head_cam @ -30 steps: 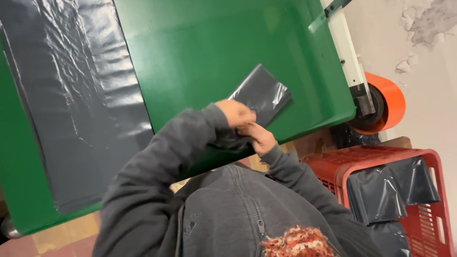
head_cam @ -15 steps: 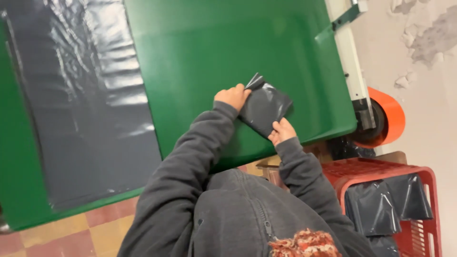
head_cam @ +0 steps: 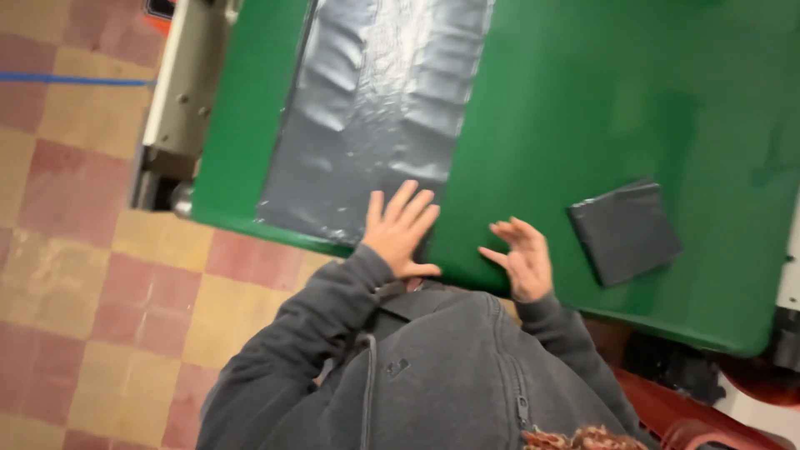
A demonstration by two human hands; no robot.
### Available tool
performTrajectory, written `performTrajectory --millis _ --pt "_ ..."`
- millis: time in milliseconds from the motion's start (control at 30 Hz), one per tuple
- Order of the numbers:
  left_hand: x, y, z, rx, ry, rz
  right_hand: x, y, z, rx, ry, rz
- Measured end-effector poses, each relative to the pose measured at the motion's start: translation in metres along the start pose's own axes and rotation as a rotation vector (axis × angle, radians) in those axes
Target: Folding plastic bags and placing them into a storage crate.
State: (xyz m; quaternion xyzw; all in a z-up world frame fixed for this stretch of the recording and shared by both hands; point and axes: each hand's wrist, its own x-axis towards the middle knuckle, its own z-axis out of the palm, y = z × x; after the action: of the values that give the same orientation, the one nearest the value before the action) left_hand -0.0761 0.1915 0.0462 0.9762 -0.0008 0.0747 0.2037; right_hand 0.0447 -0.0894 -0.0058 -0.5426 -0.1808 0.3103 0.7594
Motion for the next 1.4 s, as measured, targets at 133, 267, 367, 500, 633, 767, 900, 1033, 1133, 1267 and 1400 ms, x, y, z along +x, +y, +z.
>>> performTrajectory --millis 133,267,367,500,633,767,900,1033,1133,1267,1400 --pt "-0.053 -0.040 -0.007 0.074 -0.091 -0.115 0.042 0.016 0.053 0.270 -0.233 0.125" --pt "-0.065 -0.047 -0.001 -0.044 0.097 -0.093 0.062 0.015 0.090 0.450 -0.253 0.236" --pt "-0.060 -0.054 0.016 -0.077 0.225 -0.121 0.072 0.017 0.098 0.197 -0.247 0.180" --pt "-0.052 -0.065 0.049 -0.205 0.361 -0.134 0.075 -0.028 0.154 -1.311 -0.125 -0.459" --pt "-0.058 -0.045 0.010 -0.195 0.342 -0.071 0.082 -0.011 0.135 -1.381 -0.077 -0.744" --pt "-0.096 -0.045 -0.040 -0.043 0.297 -0.107 0.056 -0.022 0.094 -0.986 -0.290 -0.462" --pt "-0.121 -0.097 -0.054 -0.247 -0.099 -0.250 0.008 0.019 -0.027 -0.605 -0.191 0.171" --pt "-0.030 -0.126 -0.090 -0.630 -0.073 -0.250 0.059 -0.009 -0.043 -0.495 -0.166 0.109" --pt "0.067 -0.167 -0.068 -0.771 0.183 -0.172 0.146 -0.028 -0.046 -0.450 -0.055 0.019" --pt "0.183 -0.234 0.003 -0.593 0.408 -0.263 0.258 -0.009 -0.093 -0.496 0.094 0.025" --pt "0.240 -0.266 0.033 -0.358 0.318 -0.479 0.338 0.000 -0.108 -0.630 0.226 0.155"
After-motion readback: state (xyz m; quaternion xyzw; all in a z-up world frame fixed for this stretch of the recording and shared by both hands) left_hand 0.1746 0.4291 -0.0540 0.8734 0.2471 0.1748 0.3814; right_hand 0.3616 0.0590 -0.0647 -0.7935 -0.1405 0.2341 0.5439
